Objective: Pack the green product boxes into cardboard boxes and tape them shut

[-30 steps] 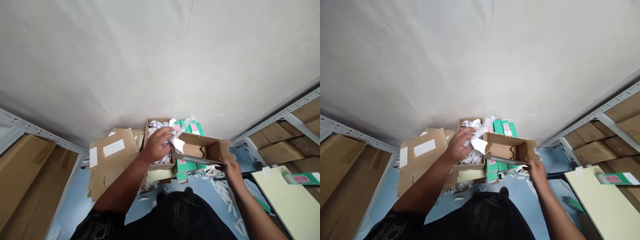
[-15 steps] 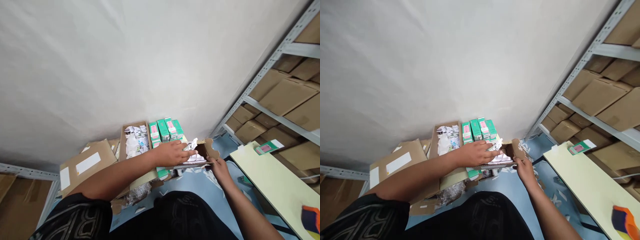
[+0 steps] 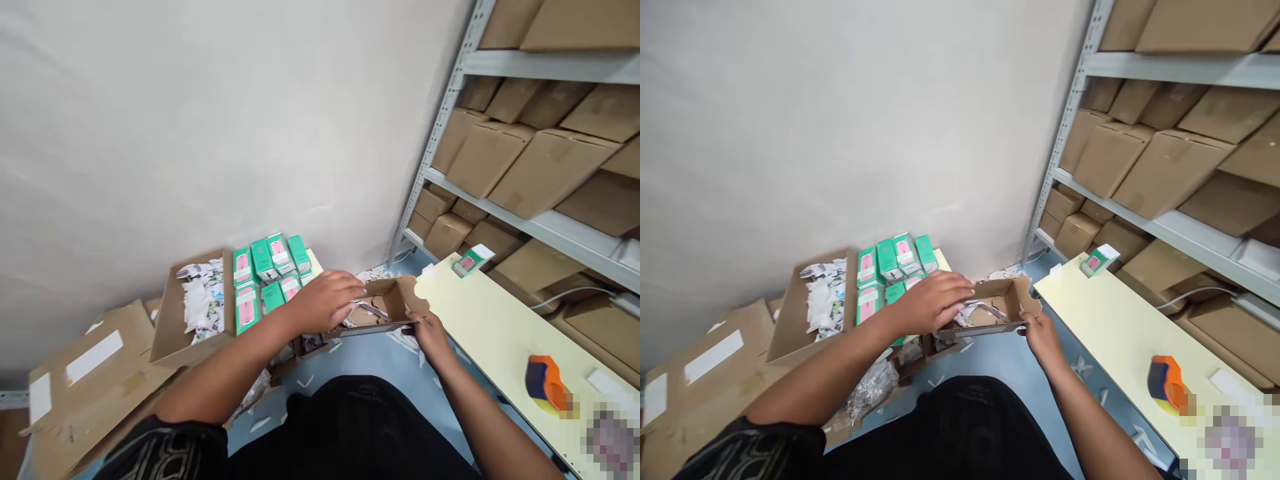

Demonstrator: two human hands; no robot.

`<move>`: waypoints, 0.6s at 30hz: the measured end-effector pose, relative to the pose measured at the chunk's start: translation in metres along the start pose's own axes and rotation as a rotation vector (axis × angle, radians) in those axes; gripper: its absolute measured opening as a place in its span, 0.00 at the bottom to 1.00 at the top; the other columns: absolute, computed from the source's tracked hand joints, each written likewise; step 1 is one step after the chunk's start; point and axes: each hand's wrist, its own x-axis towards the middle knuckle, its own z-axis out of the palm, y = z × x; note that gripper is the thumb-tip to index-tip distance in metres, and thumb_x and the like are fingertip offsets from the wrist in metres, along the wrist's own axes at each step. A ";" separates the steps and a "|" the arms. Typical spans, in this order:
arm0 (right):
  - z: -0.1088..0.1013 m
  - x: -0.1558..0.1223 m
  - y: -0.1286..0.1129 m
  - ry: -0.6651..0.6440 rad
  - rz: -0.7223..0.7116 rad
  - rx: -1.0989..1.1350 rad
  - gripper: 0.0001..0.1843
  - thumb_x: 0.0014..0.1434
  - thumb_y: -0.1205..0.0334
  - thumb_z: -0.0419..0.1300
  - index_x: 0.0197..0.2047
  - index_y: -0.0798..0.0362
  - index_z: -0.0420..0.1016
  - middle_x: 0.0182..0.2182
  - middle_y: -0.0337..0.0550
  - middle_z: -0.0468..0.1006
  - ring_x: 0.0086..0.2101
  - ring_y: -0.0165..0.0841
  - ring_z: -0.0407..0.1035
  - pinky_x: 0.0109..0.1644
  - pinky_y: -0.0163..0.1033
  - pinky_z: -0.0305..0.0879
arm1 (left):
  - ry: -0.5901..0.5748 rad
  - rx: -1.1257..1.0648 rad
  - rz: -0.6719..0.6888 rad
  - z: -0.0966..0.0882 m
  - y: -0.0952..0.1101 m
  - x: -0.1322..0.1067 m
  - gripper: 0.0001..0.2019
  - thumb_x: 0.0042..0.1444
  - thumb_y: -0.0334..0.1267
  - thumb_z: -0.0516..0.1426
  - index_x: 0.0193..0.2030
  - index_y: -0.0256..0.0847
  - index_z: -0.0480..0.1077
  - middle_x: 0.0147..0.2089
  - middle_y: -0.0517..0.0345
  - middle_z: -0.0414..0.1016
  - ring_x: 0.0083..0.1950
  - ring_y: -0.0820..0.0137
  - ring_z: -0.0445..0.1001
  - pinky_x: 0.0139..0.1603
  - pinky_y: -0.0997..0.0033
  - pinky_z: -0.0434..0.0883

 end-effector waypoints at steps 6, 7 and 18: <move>-0.077 0.010 0.018 0.241 0.010 0.032 0.20 0.51 0.48 0.66 0.41 0.55 0.84 0.40 0.48 0.85 0.40 0.46 0.79 0.34 0.42 0.79 | 0.266 -0.208 -0.487 0.077 -0.021 0.048 0.39 0.59 0.49 0.62 0.75 0.44 0.57 0.65 0.44 0.73 0.60 0.55 0.76 0.60 0.57 0.73; -0.086 0.011 0.023 0.278 0.009 0.020 0.20 0.52 0.48 0.65 0.40 0.54 0.84 0.41 0.48 0.85 0.40 0.46 0.79 0.35 0.42 0.79 | 0.214 -0.302 -0.560 0.093 -0.029 0.060 0.41 0.59 0.49 0.63 0.76 0.43 0.54 0.62 0.44 0.75 0.56 0.56 0.79 0.57 0.58 0.75; -0.143 0.044 0.079 0.584 0.115 0.204 0.27 0.52 0.47 0.65 0.51 0.53 0.80 0.53 0.47 0.82 0.47 0.44 0.78 0.37 0.41 0.80 | 0.076 -0.607 -0.503 0.211 -0.088 0.196 0.25 0.62 0.48 0.57 0.63 0.40 0.70 0.55 0.48 0.81 0.54 0.59 0.80 0.53 0.62 0.76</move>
